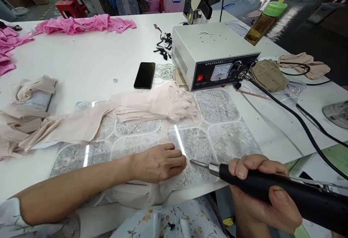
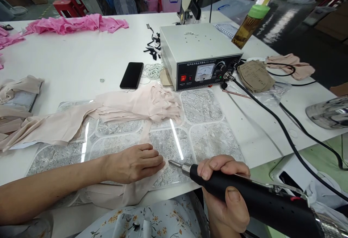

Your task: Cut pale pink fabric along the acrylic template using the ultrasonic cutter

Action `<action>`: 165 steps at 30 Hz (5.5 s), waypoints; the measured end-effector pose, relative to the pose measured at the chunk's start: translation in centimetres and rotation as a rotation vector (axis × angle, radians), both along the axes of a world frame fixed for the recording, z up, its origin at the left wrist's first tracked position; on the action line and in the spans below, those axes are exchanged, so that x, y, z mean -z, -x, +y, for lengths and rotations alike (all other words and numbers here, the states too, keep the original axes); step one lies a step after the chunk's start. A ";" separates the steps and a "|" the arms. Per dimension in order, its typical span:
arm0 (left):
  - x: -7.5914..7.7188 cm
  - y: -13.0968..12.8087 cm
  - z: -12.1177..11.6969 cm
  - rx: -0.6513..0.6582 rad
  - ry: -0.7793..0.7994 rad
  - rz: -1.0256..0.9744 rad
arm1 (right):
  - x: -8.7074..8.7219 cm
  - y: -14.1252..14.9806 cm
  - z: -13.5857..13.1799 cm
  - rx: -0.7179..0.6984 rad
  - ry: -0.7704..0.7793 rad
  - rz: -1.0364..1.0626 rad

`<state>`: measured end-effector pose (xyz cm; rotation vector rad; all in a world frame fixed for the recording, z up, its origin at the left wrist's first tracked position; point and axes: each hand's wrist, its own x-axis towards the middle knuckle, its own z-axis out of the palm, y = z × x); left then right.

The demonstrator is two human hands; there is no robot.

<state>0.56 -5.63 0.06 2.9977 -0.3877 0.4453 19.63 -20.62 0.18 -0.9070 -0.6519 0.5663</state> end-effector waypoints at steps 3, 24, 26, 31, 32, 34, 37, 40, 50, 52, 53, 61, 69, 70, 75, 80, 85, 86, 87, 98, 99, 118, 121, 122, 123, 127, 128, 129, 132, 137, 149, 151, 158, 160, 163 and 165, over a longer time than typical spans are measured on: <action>0.0 0.0 0.0 -0.003 -0.008 0.007 | -0.1 0.0 0.0 -0.014 0.000 -0.017; 0.0 0.1 -0.1 0.000 -0.019 -0.002 | -0.5 0.3 0.0 -0.011 -0.005 0.002; 0.0 0.1 -0.1 -0.001 -0.025 0.004 | -0.6 0.3 0.0 -0.011 -0.001 0.001; 0.1 0.1 -0.1 -0.003 -0.026 -0.008 | -0.6 0.2 0.0 -0.021 0.010 -0.014; 0.1 0.1 -0.1 -0.004 -0.024 -0.012 | -0.6 0.2 0.0 -0.024 0.014 -0.018; 0.1 0.0 -0.1 -0.004 -0.021 -0.019 | -0.5 0.2 -0.1 -0.033 0.018 -0.029; 0.1 0.1 -0.1 -0.005 -0.015 -0.015 | -0.6 0.4 -0.1 -0.037 0.026 -0.039; 0.1 0.1 -0.1 -0.004 -0.003 -0.015 | -0.8 0.6 -0.1 -0.035 0.028 -0.025; -0.2 0.4 -0.4 -0.010 -0.003 0.000 | -1.0 0.9 0.4 -0.048 -0.041 -0.026; -0.3 0.6 -0.5 -0.014 -0.008 0.014 | -1.0 1.0 0.4 -0.061 -0.046 -0.032; -0.4 0.7 -0.5 -0.018 -0.006 0.013 | -1.0 1.0 0.4 -0.063 -0.052 -0.037; -0.6 1.7 -1.7 -0.095 -0.033 -0.016 | -1.6 1.1 -0.1 -0.090 -0.041 -0.027; -0.2 2.1 -2.7 -0.191 -0.046 -0.022 | -1.3 1.2 -0.4 -0.098 -0.013 -0.028; -0.2 2.1 -2.8 -0.206 -0.051 -0.022 | -1.3 1.2 -0.4 -0.101 -0.011 -0.027; -0.3 2.3 -3.3 -0.265 -0.089 -0.006 | -1.2 1.1 -0.5 -0.096 -0.017 -0.026; -0.1 2.7 -3.7 -0.304 -0.122 0.041 | -1.3 1.1 -0.5 -0.104 -0.014 -0.037; 0.1 2.9 -4.3 -0.335 -0.117 0.079 | -1.3 1.2 -0.6 -0.076 0.015 -0.031; 0.0 2.9 -4.5 -0.348 -0.120 0.084 | -1.3 1.2 -0.6 -0.074 0.020 -0.032; 0.0 2.8 -4.6 -0.363 -0.126 0.090 | -1.4 1.2 -0.6 -0.073 0.026 -0.033; -0.2 2.4 -5.9 -0.453 -0.198 0.084 | -1.7 1.0 -0.8 -0.099 0.050 -0.033; -0.2 2.4 -5.9 -0.435 -0.199 0.077 | -1.7 1.0 -0.8 -0.103 0.049 -0.037; 0.1 2.5 -5.6 -0.300 -0.176 0.050 | -1.7 1.1 -1.1 -0.099 0.100 -0.010; 0.1 2.5 -5.7 -0.314 -0.171 0.041 | -2.0 1.1 -1.1 -0.107 0.109 -0.006; 0.2 2.5 -5.7 -0.319 -0.168 0.040 | -2.0 1.0 -1.1 -0.112 0.101 -0.007; 0.2 2.5 -5.7 -0.324 -0.163 0.037 | -2.0 1.0 -1.2 -0.117 0.090 -0.009; 0.4 2.5 -5.9 -0.349 -0.139 0.031 | -1.8 1.0 -1.4 -0.123 0.110 -0.005; 0.5 2.5 -5.9 -0.357 -0.135 0.032 | -1.7 1.0 -1.4 -0.114 0.128 0.004; 0.5 2.5 -6.0 -0.364 -0.133 0.033 | -1.7 1.1 -1.4 -0.103 0.140 0.012; 0.6 2.6 -6.1 -0.384 -0.130 0.019 | -1.7 1.2 -1.5 -0.088 0.141 0.026; 0.7 2.7 -6.4 -0.409 -0.154 0.018 | -1.8 1.5 -1.6 -0.088 0.164 0.030; 0.7 2.8 -6.7 -0.454 -0.166 0.024 | -1.9 1.3 -1.6 -0.094 0.181 0.015; 0.8 2.9 -6.7 -0.452 -0.168 0.028 | -2.0 1.4 -1.6 -0.074 0.205 0.028; 1.0 2.8 -6.8 -0.451 -0.152 0.021 | -2.6 1.7 -1.3 -0.068 0.199 -0.011; 0.9 2.7 -6.7 -0.453 -0.142 0.021 | -2.7 1.7 -1.1 -0.070 0.188 -0.013; 0.8 2.7 -6.5 -0.457 -0.148 0.023 | -2.5 1.5 -0.8 -0.066 0.186 0.001; 0.8 2.7 -6.5 -0.441 -0.155 0.018 | -2.3 1.5 -0.8 -0.054 0.184 0.017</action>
